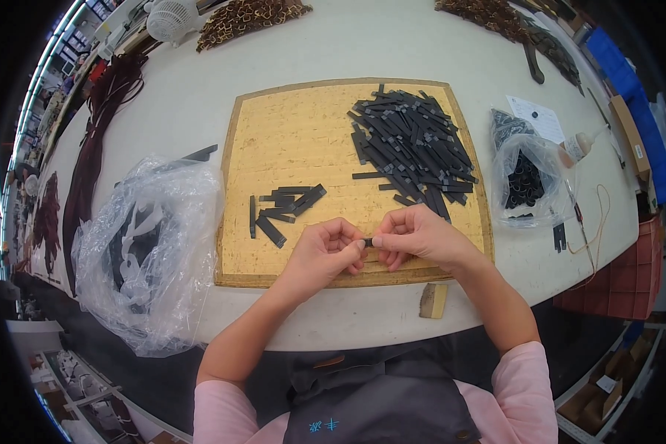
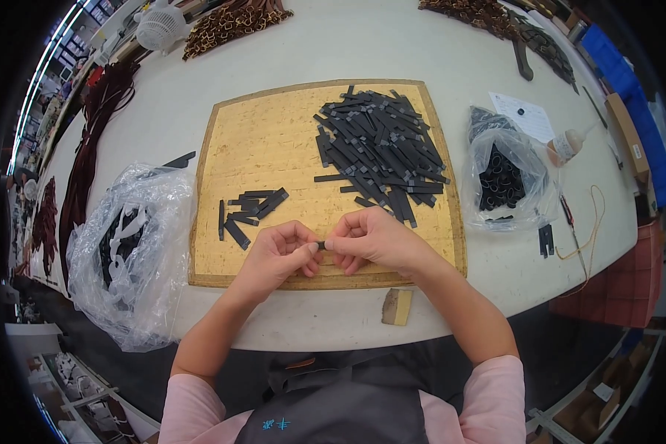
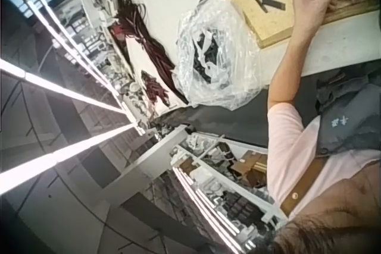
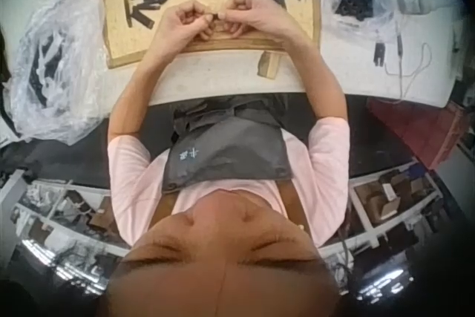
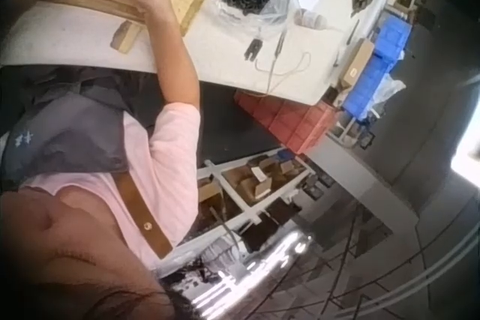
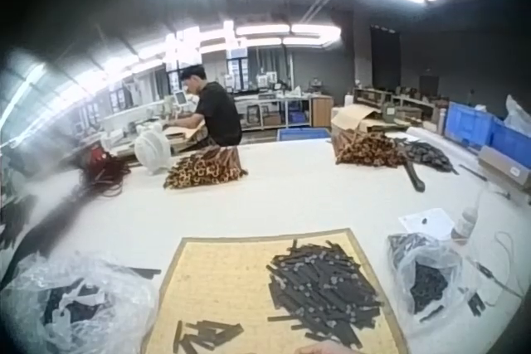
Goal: Assembling small leather strips with plastic loops at a workshop workbench.
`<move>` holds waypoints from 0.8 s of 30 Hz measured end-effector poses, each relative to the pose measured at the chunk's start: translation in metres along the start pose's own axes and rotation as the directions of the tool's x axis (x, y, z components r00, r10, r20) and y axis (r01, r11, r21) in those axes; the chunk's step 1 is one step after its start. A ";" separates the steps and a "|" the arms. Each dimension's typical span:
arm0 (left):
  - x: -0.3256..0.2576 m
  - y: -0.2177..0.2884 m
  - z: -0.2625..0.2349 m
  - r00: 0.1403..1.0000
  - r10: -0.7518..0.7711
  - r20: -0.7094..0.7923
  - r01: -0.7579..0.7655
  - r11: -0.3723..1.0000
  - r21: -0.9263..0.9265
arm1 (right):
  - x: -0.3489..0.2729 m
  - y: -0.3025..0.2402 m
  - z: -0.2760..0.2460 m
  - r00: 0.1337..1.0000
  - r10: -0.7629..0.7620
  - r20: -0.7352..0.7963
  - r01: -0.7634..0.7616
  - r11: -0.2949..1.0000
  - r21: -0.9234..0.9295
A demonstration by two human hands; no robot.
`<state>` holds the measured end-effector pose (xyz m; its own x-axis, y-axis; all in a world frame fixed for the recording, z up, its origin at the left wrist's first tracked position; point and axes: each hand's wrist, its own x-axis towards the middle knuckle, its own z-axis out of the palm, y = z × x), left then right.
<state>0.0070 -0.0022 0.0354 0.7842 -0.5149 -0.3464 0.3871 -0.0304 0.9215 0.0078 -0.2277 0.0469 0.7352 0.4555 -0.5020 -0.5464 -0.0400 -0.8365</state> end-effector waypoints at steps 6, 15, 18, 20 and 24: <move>-0.001 -0.001 -0.001 1.000 0.008 0.002 -0.007 1.000 -0.015 | 0.002 0.000 0.001 1.000 0.001 0.000 -0.001 1.000 -0.005; -0.001 0.000 0.001 1.000 0.005 -0.007 -0.005 1.000 -0.005 | 0.001 -0.002 0.001 1.000 0.009 0.005 -0.009 1.000 -0.014; -0.001 0.000 0.001 1.000 0.001 -0.012 -0.001 1.000 0.002 | 0.002 -0.001 0.001 1.000 0.012 0.007 -0.012 1.000 -0.018; -0.001 0.000 0.000 1.000 -0.006 -0.012 0.006 1.000 -0.006 | 0.002 -0.001 0.001 1.000 0.018 0.013 -0.018 1.000 -0.013; -0.001 0.000 0.000 1.000 0.006 -0.009 -0.006 1.000 -0.007 | 0.000 -0.002 0.001 1.000 0.006 0.006 -0.006 1.000 -0.010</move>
<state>0.0067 -0.0016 0.0356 0.7907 -0.5074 -0.3425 0.3860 -0.0210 0.9223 0.0090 -0.2262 0.0490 0.7294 0.4602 -0.5061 -0.5470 -0.0519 -0.8355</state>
